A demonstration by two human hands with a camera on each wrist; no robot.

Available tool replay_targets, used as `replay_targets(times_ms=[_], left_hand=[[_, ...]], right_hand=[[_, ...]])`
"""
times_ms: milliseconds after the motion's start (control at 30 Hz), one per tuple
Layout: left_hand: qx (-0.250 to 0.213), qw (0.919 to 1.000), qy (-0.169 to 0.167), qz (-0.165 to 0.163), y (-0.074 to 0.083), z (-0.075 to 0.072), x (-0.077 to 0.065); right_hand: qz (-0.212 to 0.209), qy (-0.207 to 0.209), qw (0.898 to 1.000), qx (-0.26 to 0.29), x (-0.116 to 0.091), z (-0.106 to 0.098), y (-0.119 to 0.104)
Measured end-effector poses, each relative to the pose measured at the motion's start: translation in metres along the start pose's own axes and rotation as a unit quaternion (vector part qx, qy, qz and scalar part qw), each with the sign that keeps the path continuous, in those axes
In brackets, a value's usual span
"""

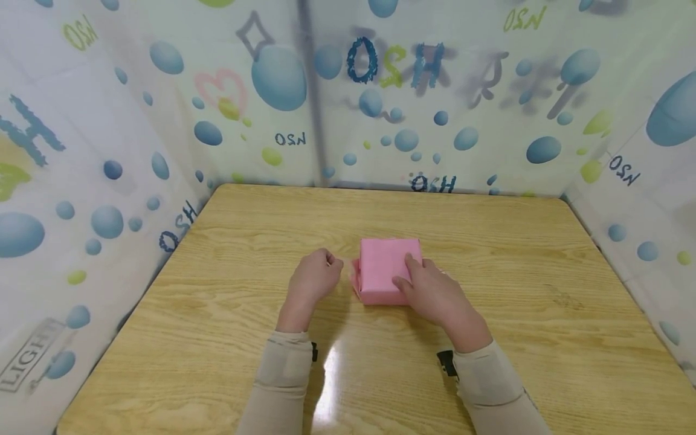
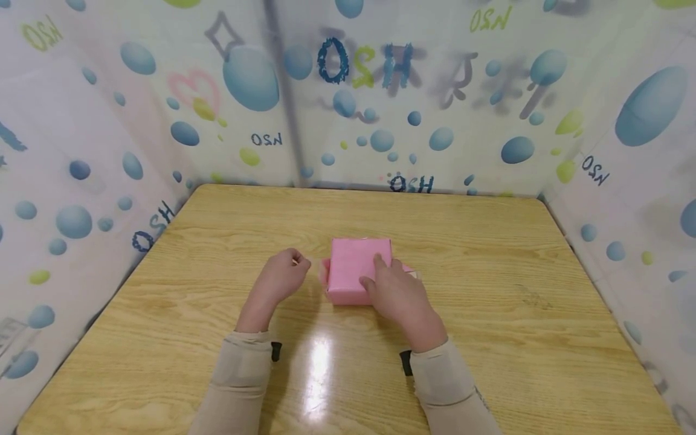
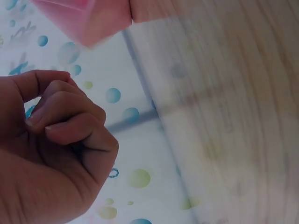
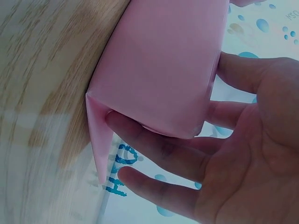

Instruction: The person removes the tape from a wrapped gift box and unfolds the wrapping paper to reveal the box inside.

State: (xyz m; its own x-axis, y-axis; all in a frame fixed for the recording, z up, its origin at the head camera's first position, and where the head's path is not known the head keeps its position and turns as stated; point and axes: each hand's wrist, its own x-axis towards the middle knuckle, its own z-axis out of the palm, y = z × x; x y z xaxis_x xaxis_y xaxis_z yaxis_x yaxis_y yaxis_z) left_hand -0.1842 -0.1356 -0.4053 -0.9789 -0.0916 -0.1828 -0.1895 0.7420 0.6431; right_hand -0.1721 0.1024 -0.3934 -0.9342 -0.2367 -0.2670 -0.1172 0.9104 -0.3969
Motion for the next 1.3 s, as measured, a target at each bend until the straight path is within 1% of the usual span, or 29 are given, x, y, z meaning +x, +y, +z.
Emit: replay_targets(times_ms=[133,267,500,633,767,967,1100,1300], left_hand=[[0.011,0.9997,0.016,-0.011,-0.0047,-0.0032,0.0007],[0.005,0.9997,0.020,-0.014,-0.0076,-0.0046,0.0010],[-0.006,0.9994,0.026,-0.021,-0.0047,-0.0048,0.0006],[-0.001,0.9993,0.029,-0.024,-0.0018,-0.0074,-0.0014],[0.006,0.9994,0.030,-0.019,-0.0007,-0.0091,-0.0025],[0.003,0.9997,0.024,-0.004,-0.0021,-0.0048,-0.0013],[0.008,0.9996,0.028,0.004,-0.0020,-0.0035,-0.0011],[0.018,0.9993,0.032,0.006,-0.0017,-0.0013,0.0000]], right_hand=[[0.001,0.002,1.000,-0.003,-0.0001,0.0008,-0.0004],[0.002,0.004,1.000,-0.006,0.0002,0.0019,-0.0004],[0.004,0.000,1.000,0.000,0.0003,0.0039,-0.0004],[0.001,0.003,1.000,-0.002,0.0002,0.0039,-0.0002],[-0.001,0.006,1.000,-0.004,0.0002,0.0041,0.0000],[-0.004,0.009,1.000,-0.004,0.0010,0.0055,0.0014],[-0.002,0.011,1.000,-0.002,0.0012,0.0065,0.0024],[0.001,0.010,1.000,-0.003,0.0015,0.0068,0.0033]])
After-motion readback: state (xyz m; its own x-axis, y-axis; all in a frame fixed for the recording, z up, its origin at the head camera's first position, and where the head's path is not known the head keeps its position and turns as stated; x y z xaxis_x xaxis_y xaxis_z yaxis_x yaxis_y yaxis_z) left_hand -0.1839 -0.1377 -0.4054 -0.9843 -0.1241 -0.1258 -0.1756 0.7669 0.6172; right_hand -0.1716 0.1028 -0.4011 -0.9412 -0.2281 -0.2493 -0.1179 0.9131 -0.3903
